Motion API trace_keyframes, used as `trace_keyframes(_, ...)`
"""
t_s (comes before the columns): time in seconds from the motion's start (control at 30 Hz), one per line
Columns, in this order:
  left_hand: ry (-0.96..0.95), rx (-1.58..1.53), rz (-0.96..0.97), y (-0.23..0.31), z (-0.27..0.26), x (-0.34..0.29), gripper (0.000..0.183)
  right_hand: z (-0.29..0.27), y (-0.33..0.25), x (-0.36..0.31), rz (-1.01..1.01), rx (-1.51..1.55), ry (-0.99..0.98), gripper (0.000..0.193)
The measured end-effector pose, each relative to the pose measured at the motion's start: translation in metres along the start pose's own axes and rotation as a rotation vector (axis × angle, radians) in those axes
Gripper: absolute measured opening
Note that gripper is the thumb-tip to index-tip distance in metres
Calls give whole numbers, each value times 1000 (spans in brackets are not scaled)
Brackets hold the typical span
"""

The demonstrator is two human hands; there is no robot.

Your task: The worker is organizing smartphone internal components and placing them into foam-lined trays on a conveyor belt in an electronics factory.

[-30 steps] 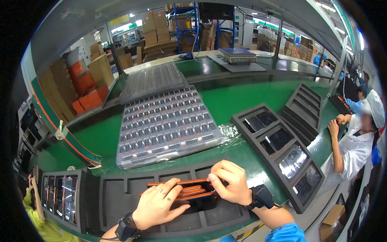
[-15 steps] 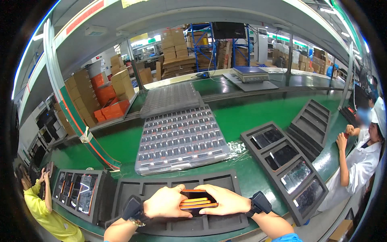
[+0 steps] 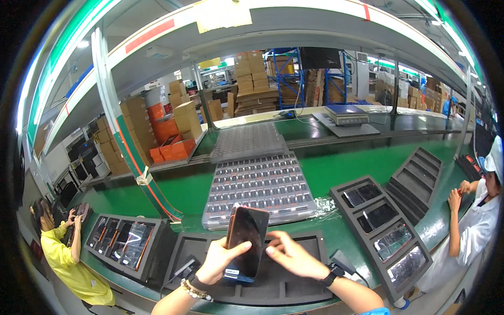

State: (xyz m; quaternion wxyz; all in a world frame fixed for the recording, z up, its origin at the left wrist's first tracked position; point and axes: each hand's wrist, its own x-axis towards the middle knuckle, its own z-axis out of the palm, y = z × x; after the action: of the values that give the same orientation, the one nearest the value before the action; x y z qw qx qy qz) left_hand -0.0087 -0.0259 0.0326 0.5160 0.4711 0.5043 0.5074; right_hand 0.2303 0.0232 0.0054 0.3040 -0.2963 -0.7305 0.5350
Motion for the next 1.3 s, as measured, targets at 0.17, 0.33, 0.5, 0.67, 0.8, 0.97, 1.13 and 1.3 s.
trace_keyframes(0.17,-9,-250,-247,-12,5,3,38,53,4,22,29,240,125,66)
trace_keyframes(0.33,-43,-474,-252,-31,-21,-7,36,52,-14,19,181,499,60,48)
trace_keyframes(0.5,-6,-314,-102,-37,-48,-23,29,54,-4,5,181,518,66,42)
trace_keyframes(0.67,60,-275,-102,-20,-98,-34,28,30,10,-20,252,418,171,40)
trace_keyframes(0.8,122,-90,-61,-45,-117,-33,24,29,21,-26,314,283,169,42)
trace_keyframes(0.97,171,-31,-6,-48,-88,-24,23,58,23,-14,309,377,226,47)
trace_keyframes(1.13,146,-35,-98,-63,-84,-4,20,88,41,-6,133,289,390,44)
trace_keyframes(1.3,137,188,-153,-48,-73,-9,21,88,40,-14,79,372,480,45)
